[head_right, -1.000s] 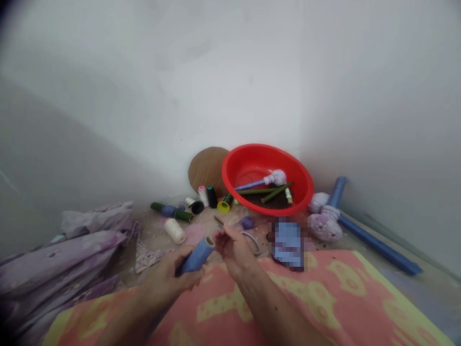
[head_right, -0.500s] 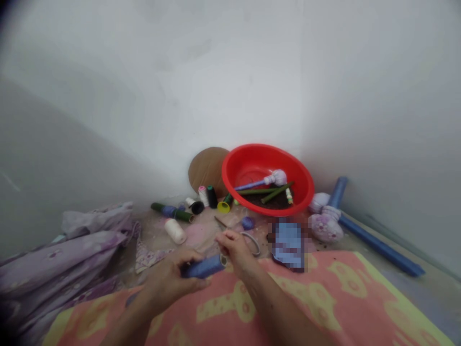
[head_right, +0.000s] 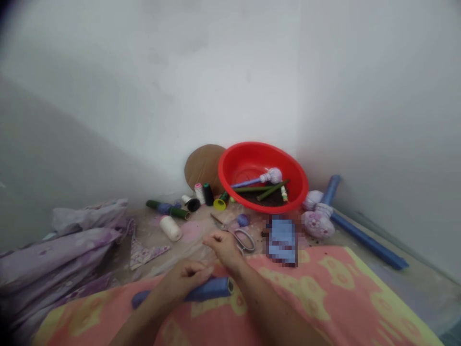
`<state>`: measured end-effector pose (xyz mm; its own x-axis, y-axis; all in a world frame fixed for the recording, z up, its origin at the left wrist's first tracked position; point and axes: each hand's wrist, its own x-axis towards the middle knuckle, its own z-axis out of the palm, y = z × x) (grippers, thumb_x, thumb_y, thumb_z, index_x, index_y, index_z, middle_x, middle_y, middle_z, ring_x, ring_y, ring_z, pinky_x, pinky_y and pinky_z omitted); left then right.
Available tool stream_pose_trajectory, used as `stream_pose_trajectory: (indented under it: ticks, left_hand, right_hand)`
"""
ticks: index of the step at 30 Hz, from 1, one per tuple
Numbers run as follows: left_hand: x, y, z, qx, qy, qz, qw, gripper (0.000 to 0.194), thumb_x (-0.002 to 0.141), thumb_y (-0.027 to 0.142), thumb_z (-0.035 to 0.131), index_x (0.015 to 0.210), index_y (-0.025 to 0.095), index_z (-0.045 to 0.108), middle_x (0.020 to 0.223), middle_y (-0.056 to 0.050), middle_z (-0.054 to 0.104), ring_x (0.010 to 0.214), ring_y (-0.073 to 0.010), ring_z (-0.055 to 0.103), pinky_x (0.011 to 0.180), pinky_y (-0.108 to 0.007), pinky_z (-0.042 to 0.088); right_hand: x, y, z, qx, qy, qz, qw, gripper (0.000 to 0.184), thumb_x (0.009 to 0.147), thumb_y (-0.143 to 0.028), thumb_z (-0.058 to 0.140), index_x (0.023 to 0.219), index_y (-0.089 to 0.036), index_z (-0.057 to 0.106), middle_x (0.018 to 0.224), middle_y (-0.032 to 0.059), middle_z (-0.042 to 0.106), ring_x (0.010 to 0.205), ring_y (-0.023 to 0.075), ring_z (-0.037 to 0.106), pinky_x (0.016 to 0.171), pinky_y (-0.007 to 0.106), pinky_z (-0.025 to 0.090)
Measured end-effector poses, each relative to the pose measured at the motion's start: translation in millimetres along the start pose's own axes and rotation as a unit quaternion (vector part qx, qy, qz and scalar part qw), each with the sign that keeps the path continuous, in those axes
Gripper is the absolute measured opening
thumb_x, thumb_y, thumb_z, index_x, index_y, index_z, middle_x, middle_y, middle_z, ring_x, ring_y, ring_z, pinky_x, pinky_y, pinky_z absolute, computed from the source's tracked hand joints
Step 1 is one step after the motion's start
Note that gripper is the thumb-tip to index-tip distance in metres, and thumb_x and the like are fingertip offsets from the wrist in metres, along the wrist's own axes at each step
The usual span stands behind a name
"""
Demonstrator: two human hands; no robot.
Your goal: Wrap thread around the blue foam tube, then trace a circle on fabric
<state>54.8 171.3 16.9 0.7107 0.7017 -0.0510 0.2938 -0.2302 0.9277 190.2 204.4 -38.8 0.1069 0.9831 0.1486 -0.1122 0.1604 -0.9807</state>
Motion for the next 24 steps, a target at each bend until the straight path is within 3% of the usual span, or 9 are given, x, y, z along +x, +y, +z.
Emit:
stream_pose_trajectory:
  ticks: [2,8,11,14,19,24]
  left_hand:
    - [2,1,-5.6,-0.016,0.030,-0.015,0.999,0.039,0.071,0.043,0.050,0.044,0.014,0.049,0.046,0.006,0.028,0.045,-0.0059,0.025,0.043,-0.020,0.020]
    - [-4,9,-28.7,-0.023,0.194,-0.086,0.977,0.033,0.064,0.045,0.052,0.052,0.015,0.058,0.046,0.003,0.044,0.047,-0.0090,0.038,0.043,-0.019,0.028]
    - [-7,13,-35.5,-0.006,0.241,-0.075,0.967,0.029,0.064,0.041,0.052,0.054,0.015,0.061,0.047,0.003,0.048,0.047,-0.0101,0.042,0.046,-0.020,0.032]
    - [-4,7,-34.1,0.049,0.308,-0.038,0.949,0.024,0.065,0.034,0.052,0.054,0.015,0.063,0.051,0.001,0.054,0.053,-0.0120,0.047,0.051,-0.021,0.035]
    - [8,-25,-18.4,0.180,0.336,-0.037,0.924,0.026,0.069,0.031,0.047,0.058,0.016,0.064,0.050,0.001,0.055,0.050,-0.0128,0.048,0.050,-0.021,0.032]
    - [9,-34,-11.4,0.238,0.328,-0.004,0.914,0.038,0.078,0.039,0.038,0.060,0.016,0.063,0.054,0.000,0.056,0.054,-0.0134,0.049,0.052,-0.021,0.030]
  right_hand:
    - [1,4,2,-0.006,-0.009,-0.004,1.000,0.025,0.060,-0.037,0.061,0.050,-0.015,0.054,0.042,-0.0057,0.037,0.042,0.0067,0.030,0.042,0.021,0.021]
    - [-8,6,8,0.047,-0.037,0.020,0.998,0.027,0.063,-0.039,0.059,0.049,-0.017,0.052,0.040,-0.0050,0.039,0.039,0.0068,0.030,0.040,0.021,0.021]
    - [-16,2,11,0.034,-0.048,0.008,0.998,0.031,0.064,-0.040,0.057,0.045,-0.017,0.047,0.034,-0.0064,0.034,0.033,0.0057,0.027,0.036,0.020,0.018]
    - [-21,-1,12,0.009,-0.069,-0.001,0.998,0.031,0.065,-0.042,0.055,0.048,-0.017,0.048,0.035,-0.0046,0.042,0.031,0.0054,0.032,0.033,0.019,0.021]
    - [-28,4,17,0.012,-0.087,0.044,0.995,0.031,0.067,-0.045,0.051,0.057,-0.016,0.051,0.038,-0.0026,0.050,0.028,0.0073,0.038,0.030,0.019,0.027]
    - [-29,10,20,0.020,-0.005,0.073,0.997,0.034,0.066,-0.050,0.049,0.056,-0.017,0.046,0.035,-0.0046,0.044,0.026,0.0083,0.037,0.028,0.019,0.025]
